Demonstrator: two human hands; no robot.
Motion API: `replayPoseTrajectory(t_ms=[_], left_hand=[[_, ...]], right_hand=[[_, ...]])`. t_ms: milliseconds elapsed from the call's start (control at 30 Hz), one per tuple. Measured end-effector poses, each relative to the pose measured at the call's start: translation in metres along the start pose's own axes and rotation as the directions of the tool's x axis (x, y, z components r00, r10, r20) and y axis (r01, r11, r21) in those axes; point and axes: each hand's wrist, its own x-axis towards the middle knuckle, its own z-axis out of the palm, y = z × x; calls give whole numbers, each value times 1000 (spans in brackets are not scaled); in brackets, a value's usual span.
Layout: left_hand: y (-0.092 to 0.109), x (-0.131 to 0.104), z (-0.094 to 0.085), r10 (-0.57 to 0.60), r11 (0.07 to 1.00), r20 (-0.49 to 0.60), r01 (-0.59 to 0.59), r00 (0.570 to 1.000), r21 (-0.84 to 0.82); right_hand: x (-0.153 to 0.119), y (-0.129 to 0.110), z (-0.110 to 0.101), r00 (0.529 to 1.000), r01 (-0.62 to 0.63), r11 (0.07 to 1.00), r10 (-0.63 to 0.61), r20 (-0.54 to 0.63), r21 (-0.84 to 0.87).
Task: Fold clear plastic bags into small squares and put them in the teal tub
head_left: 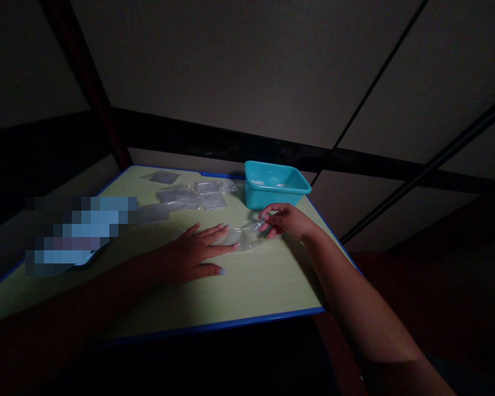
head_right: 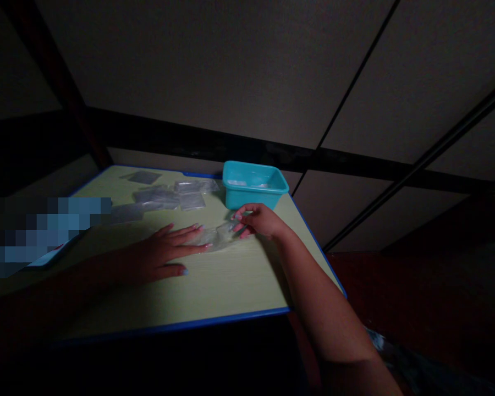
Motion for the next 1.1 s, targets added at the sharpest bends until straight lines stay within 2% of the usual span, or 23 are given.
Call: replayPoseTrajectory(t_ms=[233,400,500,633,867,1100], left_hand=[[1,0,-2,-10,1000,8,11,1000,-20],[1,-1,-1,-10,1000,-2,10,1000,-15],[4,0,-2,-41,999,22,41,999,5],[8,0,-2,-77,996,17,76,997,38],[7,-1,3,-68,996,-18,69,997,47],[6,-1,7,-53,997,-44,56,998,61]], right_hand=[[6,7,-4,998,63,998,-63,-15,10],[9,10,-5,976,200,978,-205,-78,-60],[10,10,-4,962,255,966,-258,-86,-39],[12,10,-1,965,236,970,-241,-100,-61],[11,12,0,983,159,978,-170,-74,-137],[8,8,-2,984,160,973,-171,-55,-168]])
